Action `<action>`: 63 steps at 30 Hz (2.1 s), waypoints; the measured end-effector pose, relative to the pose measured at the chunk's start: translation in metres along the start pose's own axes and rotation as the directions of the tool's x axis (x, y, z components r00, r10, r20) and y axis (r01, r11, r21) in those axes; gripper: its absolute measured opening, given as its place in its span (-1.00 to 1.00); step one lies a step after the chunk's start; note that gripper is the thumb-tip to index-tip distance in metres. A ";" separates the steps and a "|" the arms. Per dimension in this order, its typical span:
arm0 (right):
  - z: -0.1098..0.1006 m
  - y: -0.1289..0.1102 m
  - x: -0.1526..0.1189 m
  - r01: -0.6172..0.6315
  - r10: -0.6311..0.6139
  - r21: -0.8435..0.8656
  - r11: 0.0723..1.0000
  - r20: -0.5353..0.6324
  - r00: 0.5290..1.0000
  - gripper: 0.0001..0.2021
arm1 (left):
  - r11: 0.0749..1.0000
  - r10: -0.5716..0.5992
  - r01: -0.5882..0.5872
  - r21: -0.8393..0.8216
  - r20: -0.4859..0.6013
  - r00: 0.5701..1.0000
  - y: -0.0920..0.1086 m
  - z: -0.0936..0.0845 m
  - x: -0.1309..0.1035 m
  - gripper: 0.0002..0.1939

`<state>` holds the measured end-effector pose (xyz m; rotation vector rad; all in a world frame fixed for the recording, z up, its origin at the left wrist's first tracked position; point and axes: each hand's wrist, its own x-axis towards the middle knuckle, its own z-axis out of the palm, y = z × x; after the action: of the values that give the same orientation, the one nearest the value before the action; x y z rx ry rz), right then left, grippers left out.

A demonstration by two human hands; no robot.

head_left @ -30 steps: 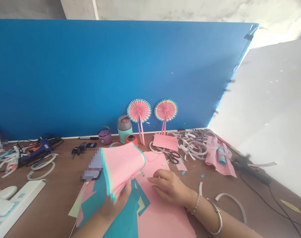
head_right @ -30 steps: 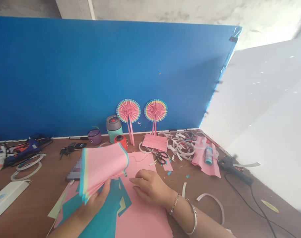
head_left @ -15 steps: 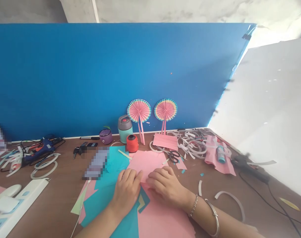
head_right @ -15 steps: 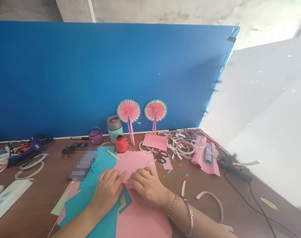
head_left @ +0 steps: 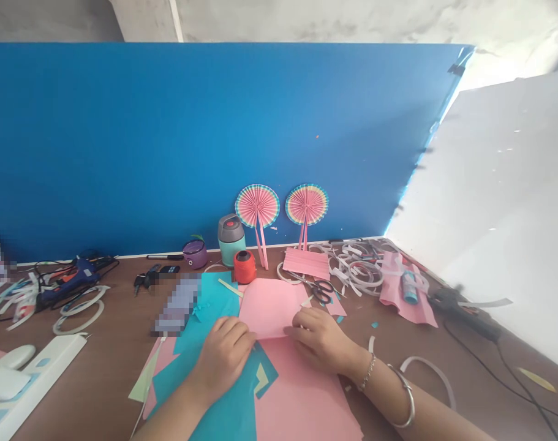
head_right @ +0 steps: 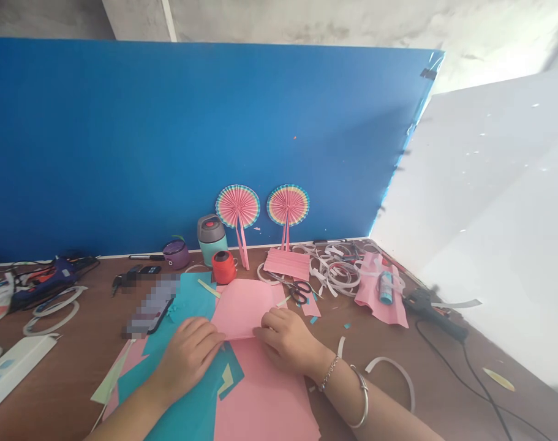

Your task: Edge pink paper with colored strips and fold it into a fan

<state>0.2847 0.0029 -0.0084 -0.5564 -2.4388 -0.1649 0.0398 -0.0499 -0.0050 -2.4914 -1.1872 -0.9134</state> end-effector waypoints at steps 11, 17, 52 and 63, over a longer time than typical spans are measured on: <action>0.003 0.006 -0.002 -0.099 0.079 0.043 0.994 0.331 0.940 -0.68 | 0.992 -0.066 0.093 -0.091 0.262 0.963 0.001 0.002 -0.004 -0.80; -0.005 0.005 0.003 -0.308 0.241 0.153 0.939 0.348 0.906 -0.77 | 0.935 -0.276 0.335 -0.115 0.357 0.892 -0.001 -0.012 0.006 -0.81; 0.004 0.013 0.004 -0.678 0.527 0.266 0.685 0.463 0.713 -0.84 | 0.822 -0.473 0.562 -0.098 0.434 0.767 -0.009 -0.008 0.010 -0.83; 0.001 0.008 0.007 -0.613 0.489 0.226 0.757 0.426 0.761 -0.75 | 0.962 -0.202 0.251 -0.105 0.345 0.917 -0.002 -0.007 0.008 -0.39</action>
<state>0.2828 0.0130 -0.0050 -1.1999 -2.4071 0.6704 0.0387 -0.0469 0.0052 -2.7473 -1.5973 -0.6673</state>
